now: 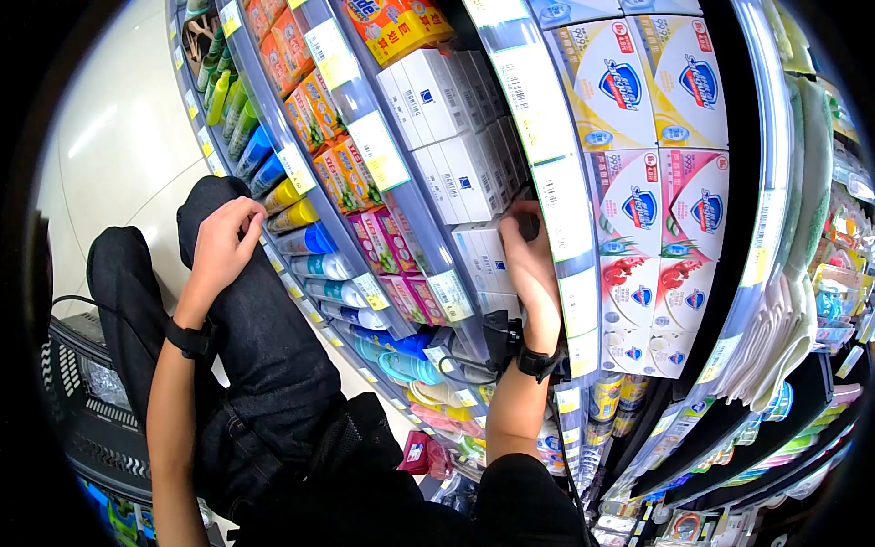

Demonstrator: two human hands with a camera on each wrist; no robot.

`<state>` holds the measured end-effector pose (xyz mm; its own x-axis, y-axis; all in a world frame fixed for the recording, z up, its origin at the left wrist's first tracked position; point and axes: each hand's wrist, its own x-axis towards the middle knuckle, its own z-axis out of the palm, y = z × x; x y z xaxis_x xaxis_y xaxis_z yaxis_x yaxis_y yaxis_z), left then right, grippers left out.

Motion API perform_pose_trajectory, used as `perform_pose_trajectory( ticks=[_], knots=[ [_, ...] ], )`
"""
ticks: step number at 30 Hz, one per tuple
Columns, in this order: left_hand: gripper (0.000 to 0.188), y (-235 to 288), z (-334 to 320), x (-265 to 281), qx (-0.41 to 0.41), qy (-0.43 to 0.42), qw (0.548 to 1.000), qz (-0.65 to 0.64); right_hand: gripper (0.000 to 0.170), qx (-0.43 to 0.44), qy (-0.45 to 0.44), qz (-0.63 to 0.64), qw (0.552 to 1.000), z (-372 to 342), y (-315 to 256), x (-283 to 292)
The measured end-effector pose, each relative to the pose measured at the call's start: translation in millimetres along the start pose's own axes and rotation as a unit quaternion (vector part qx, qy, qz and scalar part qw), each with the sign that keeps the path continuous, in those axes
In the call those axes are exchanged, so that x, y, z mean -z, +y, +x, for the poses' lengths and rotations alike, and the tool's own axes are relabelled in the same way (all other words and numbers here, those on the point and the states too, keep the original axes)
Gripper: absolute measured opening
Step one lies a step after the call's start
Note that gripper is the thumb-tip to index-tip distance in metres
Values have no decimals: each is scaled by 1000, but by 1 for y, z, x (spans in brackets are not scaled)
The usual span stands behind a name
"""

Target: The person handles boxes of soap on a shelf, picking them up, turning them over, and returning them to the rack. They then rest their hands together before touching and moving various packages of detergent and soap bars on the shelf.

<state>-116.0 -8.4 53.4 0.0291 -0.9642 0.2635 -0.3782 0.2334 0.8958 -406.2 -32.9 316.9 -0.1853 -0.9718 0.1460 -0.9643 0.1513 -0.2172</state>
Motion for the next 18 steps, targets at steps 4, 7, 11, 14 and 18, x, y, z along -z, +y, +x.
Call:
perform_pose_trajectory(
  ticks=[4, 7, 11, 14, 18],
  knots=[
    [7, -1, 0, 1, 4, 1, 1000, 1, 24, 5, 25, -25, 999, -1, -3, 0],
    [7, -1, 0, 1, 1, 0, 1000, 1, 23, -3, 26, 1, 1000, -1, 1, 0],
    [6, 0, 0, 1, -2, -1, 1000, 0, 23, -9, 26, 28, 999, -3, 2, -1],
    [6, -1, 0, 0, -10, 5, 1000, -2, 23, 6, 26, 42, 999, -4, 4, -2],
    [6, 0, 0, 0, -8, 3, 1000, 1, 22, 31, 26, 46, 998, -5, 2, -2]
  ],
)
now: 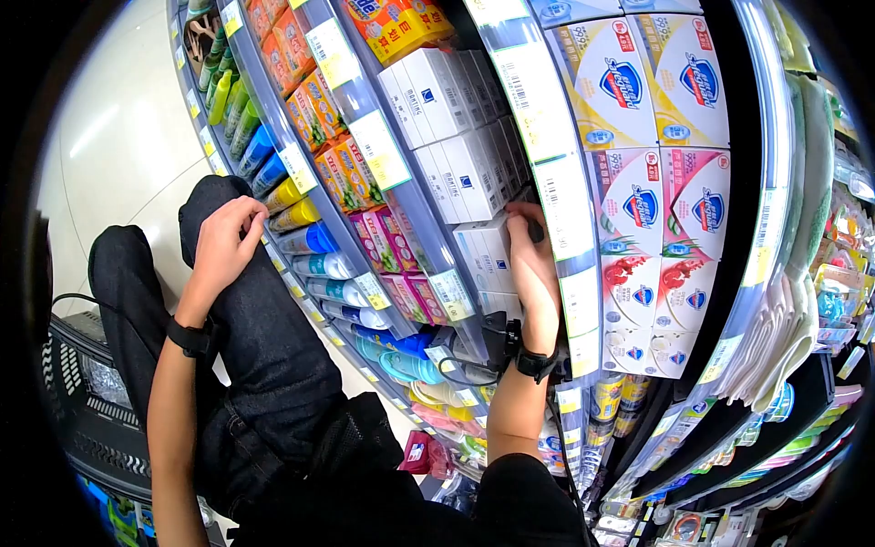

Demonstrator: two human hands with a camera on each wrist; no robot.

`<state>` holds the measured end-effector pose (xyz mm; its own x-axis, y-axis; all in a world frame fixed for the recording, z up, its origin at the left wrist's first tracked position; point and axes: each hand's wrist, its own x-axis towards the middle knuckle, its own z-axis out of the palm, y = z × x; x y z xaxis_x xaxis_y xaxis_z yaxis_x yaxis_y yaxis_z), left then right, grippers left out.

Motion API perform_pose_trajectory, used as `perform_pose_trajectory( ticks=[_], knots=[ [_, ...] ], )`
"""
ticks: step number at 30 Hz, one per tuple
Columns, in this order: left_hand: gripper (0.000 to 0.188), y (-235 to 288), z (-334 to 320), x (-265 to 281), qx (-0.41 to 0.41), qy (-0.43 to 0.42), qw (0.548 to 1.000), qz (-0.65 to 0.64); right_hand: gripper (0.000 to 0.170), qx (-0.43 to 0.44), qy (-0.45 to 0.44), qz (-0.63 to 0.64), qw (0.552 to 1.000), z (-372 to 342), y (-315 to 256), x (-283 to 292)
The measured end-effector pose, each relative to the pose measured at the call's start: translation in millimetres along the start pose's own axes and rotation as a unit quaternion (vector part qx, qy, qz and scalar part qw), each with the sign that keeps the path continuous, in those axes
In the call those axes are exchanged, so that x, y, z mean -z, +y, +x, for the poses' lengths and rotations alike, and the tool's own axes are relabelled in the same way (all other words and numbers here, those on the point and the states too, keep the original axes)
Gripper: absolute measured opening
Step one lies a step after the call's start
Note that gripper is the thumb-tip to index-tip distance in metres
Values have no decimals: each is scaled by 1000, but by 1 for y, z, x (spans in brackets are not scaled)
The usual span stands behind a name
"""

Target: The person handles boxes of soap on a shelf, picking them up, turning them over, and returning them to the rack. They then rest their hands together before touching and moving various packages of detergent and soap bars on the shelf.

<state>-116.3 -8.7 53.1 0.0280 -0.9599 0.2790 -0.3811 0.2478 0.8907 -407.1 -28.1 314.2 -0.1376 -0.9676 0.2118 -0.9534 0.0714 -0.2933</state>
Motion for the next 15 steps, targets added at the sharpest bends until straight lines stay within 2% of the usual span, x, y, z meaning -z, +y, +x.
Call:
perform_pose_trajectory(
  ticks=[8, 10, 13, 15],
  knots=[
    [6, -1, -1, 0, -5, 1, 1000, -1, 22, -19, 9, 10, 1000, 2, 2, -2],
    [6, 0, 0, 1, -3, 0, 1000, -1, 24, -7, 28, -10, 1000, 8, 8, -1],
    [5, -2, -1, 1, -3, 0, 1000, 1, 29, -35, 19, -18, 999, 18, -4, -1],
    [5, 1, 0, -1, -5, 10, 1000, -21, 36, 20, 10, -6, 1000, 20, -16, -7]
  ],
)
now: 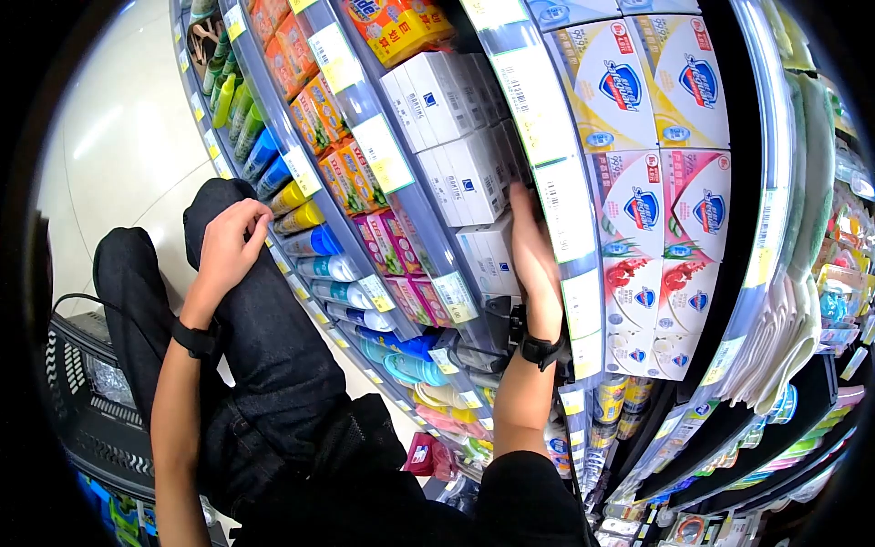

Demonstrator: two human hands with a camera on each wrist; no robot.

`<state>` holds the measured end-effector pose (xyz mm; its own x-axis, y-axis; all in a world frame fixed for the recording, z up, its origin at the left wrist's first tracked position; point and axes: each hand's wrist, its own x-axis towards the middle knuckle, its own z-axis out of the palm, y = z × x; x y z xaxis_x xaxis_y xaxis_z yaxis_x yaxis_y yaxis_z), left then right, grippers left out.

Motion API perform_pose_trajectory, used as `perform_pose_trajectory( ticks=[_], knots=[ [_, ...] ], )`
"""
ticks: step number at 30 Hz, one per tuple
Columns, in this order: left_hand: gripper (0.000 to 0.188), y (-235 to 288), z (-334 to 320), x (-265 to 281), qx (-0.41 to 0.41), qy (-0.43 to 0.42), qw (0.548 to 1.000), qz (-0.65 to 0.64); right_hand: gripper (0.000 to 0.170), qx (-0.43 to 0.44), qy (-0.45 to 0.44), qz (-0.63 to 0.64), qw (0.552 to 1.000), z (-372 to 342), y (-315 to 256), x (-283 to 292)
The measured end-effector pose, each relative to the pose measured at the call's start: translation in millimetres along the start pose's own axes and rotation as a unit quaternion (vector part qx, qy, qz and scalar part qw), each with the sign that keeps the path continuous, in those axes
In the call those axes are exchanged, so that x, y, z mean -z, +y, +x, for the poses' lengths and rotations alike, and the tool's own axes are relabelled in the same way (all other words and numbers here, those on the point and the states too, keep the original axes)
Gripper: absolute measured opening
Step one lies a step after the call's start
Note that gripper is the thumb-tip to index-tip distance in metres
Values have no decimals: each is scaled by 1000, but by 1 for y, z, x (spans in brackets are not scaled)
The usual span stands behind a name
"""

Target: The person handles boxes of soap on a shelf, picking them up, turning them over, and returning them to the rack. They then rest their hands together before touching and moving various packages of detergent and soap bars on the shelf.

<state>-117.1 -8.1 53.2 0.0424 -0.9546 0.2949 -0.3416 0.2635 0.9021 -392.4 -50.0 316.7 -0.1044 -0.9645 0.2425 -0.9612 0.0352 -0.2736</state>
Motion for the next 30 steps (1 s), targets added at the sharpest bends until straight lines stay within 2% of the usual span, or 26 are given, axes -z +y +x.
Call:
perform_pose_trajectory(
  ticks=[2, 3, 5, 6, 7, 10, 11, 12, 15, 18, 21, 24, 25, 30],
  knots=[
    [5, 11, 6, -4, -6, 18, 999, -40, 40, 63, -2, 25, 998, 5, -7, -6],
    [6, 20, 15, -5, -18, 20, 996, -86, 47, 58, -26, 10, 998, 7, -16, -5],
    [12, 56, 43, 2, -80, 45, 993, -70, 49, 55, -30, 8, 998, 15, -19, -10],
    [15, 73, 63, 3, -141, 78, 985, -64, 50, 52, -33, 6, 998, 19, -20, -12],
    [17, 90, 81, 4, -151, 80, 982, -80, 50, 40, -41, 17, 998, 24, -21, -11],
    [22, 126, 137, -3, -208, 138, 968, -2, 51, 48, -39, -6, 998, 36, -33, -9],
    [24, 131, 154, -9, -220, 155, 963, 29, 53, 89, -42, -10, 995, 43, -29, -9],
    [26, 136, 166, -12, -230, 170, 956, 59, 53, 91, -45, -41, 994, 45, -29, -9],
    [27, 143, 185, -19, -183, 144, 962, 140, 52, 105, -48, -109, 987, 45, -28, -8],
    [27, 141, 197, -26, -217, 169, 947, 166, 50, 77, -39, -77, 993, 46, -5, -10],
    [24, 158, 193, -6, -188, 69, 968, 153, 50, 74, -16, -69, 995, 52, 25, -3],
    [38, 175, 187, -2, -124, -41, 961, 245, 50, 86, 3, -74, 994, 59, 44, 6],
    [24, 149, 188, -43, -211, 190, 931, 230, 51, 88, 6, -76, 993, 61, 49, 8],
    [26, 149, 189, -47, -186, 161, 946, 210, 51, 95, 3, -83, 992, 68, 63, 13]
  ],
)
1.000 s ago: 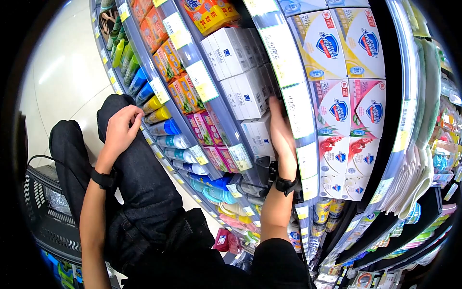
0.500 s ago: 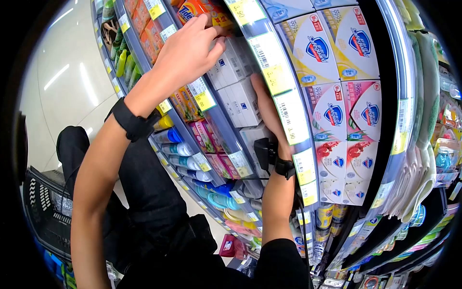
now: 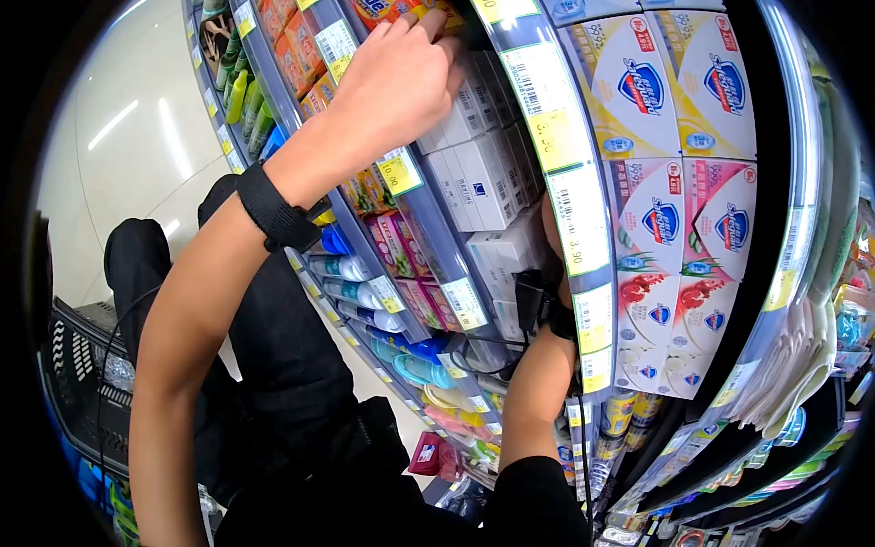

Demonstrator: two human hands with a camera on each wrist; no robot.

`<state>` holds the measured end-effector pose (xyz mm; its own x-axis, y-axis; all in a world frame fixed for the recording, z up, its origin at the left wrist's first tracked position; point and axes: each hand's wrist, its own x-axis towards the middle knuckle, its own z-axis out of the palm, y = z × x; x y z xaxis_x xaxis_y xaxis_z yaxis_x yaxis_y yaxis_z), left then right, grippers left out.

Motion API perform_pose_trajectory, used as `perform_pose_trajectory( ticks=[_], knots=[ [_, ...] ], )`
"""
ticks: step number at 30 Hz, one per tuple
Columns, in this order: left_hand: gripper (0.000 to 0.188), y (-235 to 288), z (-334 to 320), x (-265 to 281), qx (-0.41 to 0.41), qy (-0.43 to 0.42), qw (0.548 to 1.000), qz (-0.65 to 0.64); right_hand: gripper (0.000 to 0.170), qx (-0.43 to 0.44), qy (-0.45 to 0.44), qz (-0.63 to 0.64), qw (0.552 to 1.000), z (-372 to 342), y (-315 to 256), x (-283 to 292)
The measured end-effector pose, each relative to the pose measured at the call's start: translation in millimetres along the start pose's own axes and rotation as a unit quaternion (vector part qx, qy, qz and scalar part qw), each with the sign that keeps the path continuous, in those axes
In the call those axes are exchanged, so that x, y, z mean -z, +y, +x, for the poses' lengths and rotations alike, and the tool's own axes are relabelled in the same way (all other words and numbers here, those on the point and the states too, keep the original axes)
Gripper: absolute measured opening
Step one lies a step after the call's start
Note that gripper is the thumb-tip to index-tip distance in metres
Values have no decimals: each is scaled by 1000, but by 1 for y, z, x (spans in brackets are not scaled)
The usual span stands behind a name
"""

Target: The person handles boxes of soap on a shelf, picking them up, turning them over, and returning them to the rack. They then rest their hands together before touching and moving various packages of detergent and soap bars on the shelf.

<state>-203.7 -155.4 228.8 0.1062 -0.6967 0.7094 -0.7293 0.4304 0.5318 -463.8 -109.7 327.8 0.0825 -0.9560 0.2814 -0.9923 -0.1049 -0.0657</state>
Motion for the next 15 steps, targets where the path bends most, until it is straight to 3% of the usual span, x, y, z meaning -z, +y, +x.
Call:
perform_pose_trajectory(
  ticks=[7, 10, 13, 15],
  knots=[
    [28, -3, -2, -2, 52, -15, 993, -106, 52, 23, -28, 2, 999, 8, -3, -11],
    [30, -6, -14, -9, 39, 68, 981, -175, 53, 30, -48, 10, 998, 11, -7, -18],
    [32, -10, -17, -12, 20, 80, 973, -215, 53, 22, -87, 35, 995, 13, -14, -23],
    [33, -9, -17, -10, 46, 39, 972, -227, 54, 12, -116, 51, 992, 11, -21, -23]
  ],
)
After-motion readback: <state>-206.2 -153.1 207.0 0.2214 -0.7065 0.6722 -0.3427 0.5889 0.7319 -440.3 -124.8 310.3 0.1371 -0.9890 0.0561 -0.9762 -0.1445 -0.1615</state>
